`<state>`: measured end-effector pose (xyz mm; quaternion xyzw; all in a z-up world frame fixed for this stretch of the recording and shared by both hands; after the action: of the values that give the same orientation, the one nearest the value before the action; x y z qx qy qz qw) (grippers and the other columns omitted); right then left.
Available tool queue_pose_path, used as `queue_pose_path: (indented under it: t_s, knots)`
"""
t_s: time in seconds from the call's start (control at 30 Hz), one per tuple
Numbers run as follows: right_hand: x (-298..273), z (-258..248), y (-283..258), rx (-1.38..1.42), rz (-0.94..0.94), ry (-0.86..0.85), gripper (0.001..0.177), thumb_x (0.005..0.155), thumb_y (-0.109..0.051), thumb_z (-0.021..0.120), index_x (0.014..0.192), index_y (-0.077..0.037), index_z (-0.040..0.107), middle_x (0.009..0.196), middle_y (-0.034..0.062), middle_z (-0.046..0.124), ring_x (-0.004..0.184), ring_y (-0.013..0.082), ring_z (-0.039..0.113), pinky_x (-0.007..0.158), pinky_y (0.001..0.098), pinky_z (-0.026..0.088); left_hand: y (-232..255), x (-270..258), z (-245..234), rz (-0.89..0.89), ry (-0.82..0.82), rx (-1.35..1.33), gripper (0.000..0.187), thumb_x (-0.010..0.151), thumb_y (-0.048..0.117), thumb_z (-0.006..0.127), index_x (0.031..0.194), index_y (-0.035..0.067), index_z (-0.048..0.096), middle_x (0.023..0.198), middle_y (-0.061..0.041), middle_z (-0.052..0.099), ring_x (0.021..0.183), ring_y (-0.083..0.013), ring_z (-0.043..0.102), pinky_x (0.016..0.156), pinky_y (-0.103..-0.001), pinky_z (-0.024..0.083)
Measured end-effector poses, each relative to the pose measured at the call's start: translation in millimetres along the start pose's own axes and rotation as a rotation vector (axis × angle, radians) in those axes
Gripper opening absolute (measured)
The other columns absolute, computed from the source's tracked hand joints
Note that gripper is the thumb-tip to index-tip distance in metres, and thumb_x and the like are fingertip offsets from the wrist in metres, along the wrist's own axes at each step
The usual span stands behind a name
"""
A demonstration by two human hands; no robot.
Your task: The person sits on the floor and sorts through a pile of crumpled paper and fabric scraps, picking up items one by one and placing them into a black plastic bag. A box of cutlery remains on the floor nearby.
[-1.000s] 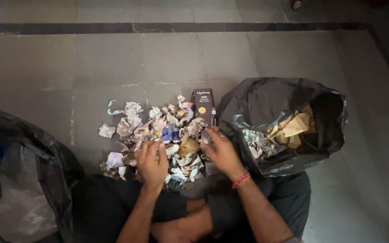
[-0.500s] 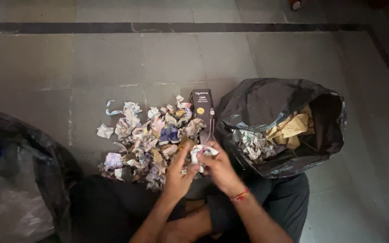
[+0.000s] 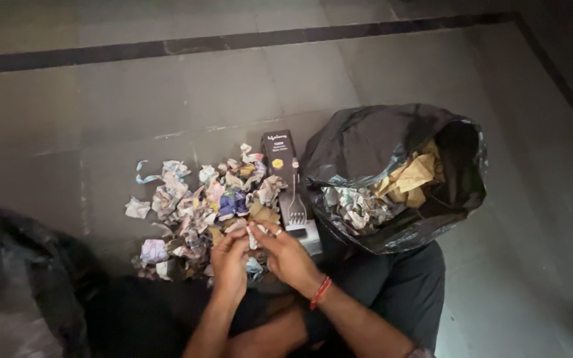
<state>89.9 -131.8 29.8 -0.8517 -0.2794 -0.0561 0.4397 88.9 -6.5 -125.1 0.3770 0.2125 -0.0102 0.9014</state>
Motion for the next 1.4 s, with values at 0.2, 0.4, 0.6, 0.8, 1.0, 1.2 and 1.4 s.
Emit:
queue_pose_path:
  t_s: [0.2,0.4,0.6,0.8,1.0,1.2,1.4]
  knots:
    - [2,-7,10,-0.028,0.134,0.063,0.049,0.091,0.005,0.064,0.138,-0.011,0.062,0.132,0.0161,0.069,0.117,0.0337,0.071,0.098,0.0360,0.059,3,-4,22,0.128,-0.176,0.188,0.019,0.095,-0.004,0.068,0.114,-0.006,0.070,0.104,-0.011,0.071,0.089,-0.0154,0.065,0.080,-0.030,0.054]
    - [7,-14,-25,0.111,-0.018,-0.122,0.058,0.089,0.008,0.065,0.145,0.000,0.051,0.149,0.0285,0.052,0.133,0.0407,0.055,0.105,0.0410,0.050,-20,19,-13,-0.065,-0.215,-0.015,0.017,0.094,-0.001,0.060,0.108,-0.006,0.068,0.098,-0.010,0.070,0.085,-0.0191,0.067,0.075,-0.035,0.056]
    - [7,-22,-5,-0.013,0.056,0.002,0.062,0.080,0.013,0.061,0.138,-0.009,0.064,0.140,0.0183,0.067,0.126,0.0314,0.068,0.103,0.0352,0.057,-33,-3,16,-0.172,-0.303,-0.009,0.024,0.092,0.006,0.060,0.112,-0.003,0.070,0.101,-0.012,0.073,0.089,-0.0201,0.071,0.085,-0.038,0.058]
    - [8,-12,-3,-0.030,0.095,-0.100,0.058,0.084,0.011,0.060,0.140,-0.002,0.057,0.141,0.0203,0.062,0.124,0.0353,0.064,0.102,0.0383,0.054,-25,-7,27,-0.115,-0.353,-0.002,0.017,0.099,0.003,0.064,0.114,-0.005,0.066,0.103,-0.007,0.071,0.092,-0.0167,0.067,0.085,-0.033,0.053]
    - [15,-21,-42,-0.045,-0.101,-0.143,0.061,0.076,0.012,0.060,0.137,0.006,0.056,0.146,0.0280,0.053,0.129,0.0432,0.057,0.103,0.0422,0.051,-22,-1,17,-0.133,-0.332,-0.038,0.022,0.102,0.007,0.061,0.120,-0.004,0.069,0.105,-0.008,0.072,0.089,-0.0156,0.062,0.083,-0.032,0.049]
    - [13,-60,-54,-0.156,-0.115,0.070,0.041,0.077,0.008,0.065,0.117,-0.002,0.069,0.125,0.0181,0.069,0.118,0.0336,0.068,0.099,0.0404,0.055,-15,-30,59,-0.254,-0.481,-0.051,0.032,0.099,0.017,0.058,0.119,-0.005,0.067,0.114,-0.010,0.074,0.105,-0.0188,0.069,0.096,-0.034,0.052]
    - [-17,-205,-34,-0.381,0.014,0.518,0.021,0.093,0.006,0.067,0.113,0.001,0.064,0.109,0.0155,0.070,0.099,0.0249,0.069,0.085,0.0310,0.055,-3,-42,78,-0.038,-0.548,0.544,0.040,0.096,0.023,0.065,0.129,0.000,0.069,0.109,-0.008,0.078,0.088,-0.0111,0.064,0.081,-0.028,0.054]
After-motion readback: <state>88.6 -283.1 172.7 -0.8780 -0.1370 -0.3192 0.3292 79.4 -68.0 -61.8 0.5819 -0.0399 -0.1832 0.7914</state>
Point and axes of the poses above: each hand's wrist, its own x-axis towards the middle knuckle, its own z-axis out of the palm, y = z × x, the point moved 10 cm from there along x, towards the middle knuckle
